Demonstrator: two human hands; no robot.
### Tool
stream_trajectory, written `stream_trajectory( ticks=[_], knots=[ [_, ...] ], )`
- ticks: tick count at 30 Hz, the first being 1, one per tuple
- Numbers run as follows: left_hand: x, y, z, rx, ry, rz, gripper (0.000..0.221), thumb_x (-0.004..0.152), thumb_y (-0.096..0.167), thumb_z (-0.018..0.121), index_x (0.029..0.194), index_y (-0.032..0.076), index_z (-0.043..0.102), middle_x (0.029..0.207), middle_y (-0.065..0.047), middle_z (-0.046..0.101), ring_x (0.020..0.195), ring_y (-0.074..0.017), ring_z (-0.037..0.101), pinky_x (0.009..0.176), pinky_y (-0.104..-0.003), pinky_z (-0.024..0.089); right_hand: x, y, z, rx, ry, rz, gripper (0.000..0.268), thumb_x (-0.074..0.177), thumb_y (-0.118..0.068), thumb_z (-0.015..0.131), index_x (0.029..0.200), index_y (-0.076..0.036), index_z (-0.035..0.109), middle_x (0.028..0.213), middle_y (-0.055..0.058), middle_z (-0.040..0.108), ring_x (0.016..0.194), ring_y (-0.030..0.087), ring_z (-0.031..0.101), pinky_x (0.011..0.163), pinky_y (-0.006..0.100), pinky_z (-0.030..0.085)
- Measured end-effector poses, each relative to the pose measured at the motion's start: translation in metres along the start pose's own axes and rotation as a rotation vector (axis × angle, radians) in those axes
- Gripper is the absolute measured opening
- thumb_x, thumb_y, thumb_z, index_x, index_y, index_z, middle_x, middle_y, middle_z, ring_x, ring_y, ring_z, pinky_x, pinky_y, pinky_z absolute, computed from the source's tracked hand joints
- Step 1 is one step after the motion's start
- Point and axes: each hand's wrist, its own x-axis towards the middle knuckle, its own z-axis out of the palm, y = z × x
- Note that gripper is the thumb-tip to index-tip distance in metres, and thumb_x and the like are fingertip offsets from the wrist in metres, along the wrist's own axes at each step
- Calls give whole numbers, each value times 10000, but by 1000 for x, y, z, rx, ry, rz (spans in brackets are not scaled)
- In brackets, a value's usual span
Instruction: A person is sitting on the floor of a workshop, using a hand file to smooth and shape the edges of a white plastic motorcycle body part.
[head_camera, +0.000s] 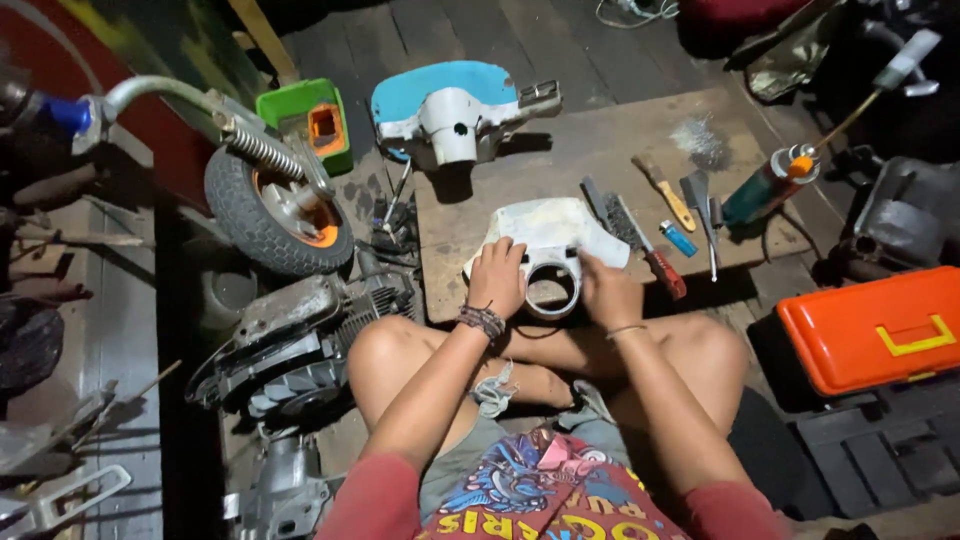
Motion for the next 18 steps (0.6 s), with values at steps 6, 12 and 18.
stream_trajectory(
  ticks=[6,12,18],
  knots=[
    [-3,-3,4,-15,-11,-18,521,836,219,718,1327,125,572,1317,-118,515,1210,-358,541,937,-466,505,9,22,-4,13,47,134,328,974,-279,570,1258,-226,726,902,174,769,915,406,738,807,552,575],
    [0,-2,0,-34,-34,-35,504,864,211,704,1336,109,561,1318,-122,492,1227,-361,521,944,-467,508,10,23,23,-129,61,27,284,983,-352,602,1227,-338,747,818,127,761,865,366,744,805,456,597],
    [-4,-1,5,-27,-31,-30,519,831,217,735,1310,104,573,1291,-135,516,1210,-381,537,925,-490,520,-6,-39,-38,39,-18,-4,310,969,-215,533,1204,-180,731,815,234,742,863,451,739,779,531,580]
  ],
)
